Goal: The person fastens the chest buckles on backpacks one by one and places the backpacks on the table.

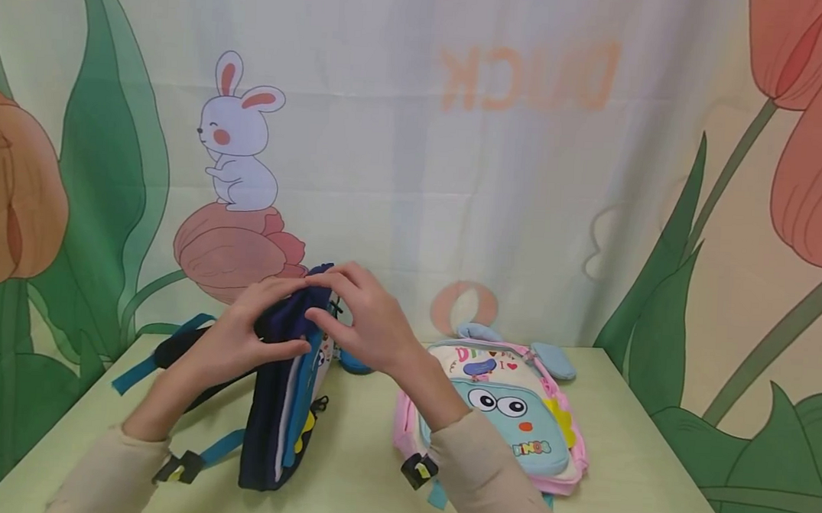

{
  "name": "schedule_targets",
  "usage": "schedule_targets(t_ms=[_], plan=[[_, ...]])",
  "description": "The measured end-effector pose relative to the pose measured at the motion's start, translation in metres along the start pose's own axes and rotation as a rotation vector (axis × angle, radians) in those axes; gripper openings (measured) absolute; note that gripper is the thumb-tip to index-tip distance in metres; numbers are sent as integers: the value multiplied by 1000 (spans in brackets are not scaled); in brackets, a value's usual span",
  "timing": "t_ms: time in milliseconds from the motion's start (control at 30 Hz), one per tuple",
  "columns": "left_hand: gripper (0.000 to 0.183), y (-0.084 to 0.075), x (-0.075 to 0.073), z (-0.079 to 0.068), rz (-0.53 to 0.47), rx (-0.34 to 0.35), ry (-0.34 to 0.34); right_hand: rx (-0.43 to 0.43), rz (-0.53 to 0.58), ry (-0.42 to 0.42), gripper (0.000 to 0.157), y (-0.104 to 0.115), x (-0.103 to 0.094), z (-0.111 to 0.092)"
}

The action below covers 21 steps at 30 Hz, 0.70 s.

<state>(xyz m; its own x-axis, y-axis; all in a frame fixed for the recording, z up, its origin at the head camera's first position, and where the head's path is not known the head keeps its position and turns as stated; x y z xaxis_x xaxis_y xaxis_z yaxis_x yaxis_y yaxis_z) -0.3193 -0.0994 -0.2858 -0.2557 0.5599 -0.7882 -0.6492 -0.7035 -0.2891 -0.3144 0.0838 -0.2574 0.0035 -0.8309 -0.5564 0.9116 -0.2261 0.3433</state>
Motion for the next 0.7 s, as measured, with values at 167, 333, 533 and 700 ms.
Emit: schedule_targets(t_ms=[167, 333, 533, 700], plan=[[83, -7, 5, 4, 11, 41, -4, 31, -2, -1, 42, -3, 2, -2], [84, -11, 10, 7, 14, 51, -4, 49, 5, -10, 45, -5, 2, -4], [84, -12, 13, 7, 2, 66, -8, 96, -8, -2, 51, -10, 2, -6], [84, -11, 14, 6, -9, 56, 0, 126, 10, -5, 52, -12, 3, -7]])
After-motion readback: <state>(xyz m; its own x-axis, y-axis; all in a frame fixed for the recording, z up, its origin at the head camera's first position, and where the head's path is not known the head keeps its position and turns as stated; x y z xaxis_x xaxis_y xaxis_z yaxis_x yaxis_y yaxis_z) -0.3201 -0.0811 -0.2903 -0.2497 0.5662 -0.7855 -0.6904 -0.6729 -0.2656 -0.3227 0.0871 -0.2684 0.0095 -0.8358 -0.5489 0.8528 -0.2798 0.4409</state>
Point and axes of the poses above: each hand's wrist, its own z-axis towards the middle knuckle, its own x-axis out of the palm, y = z × x, the point moved 5 cm from there along z, towards the middle knuckle, and after that the axes turned 14 degrees about z, right-handed, at the moved point
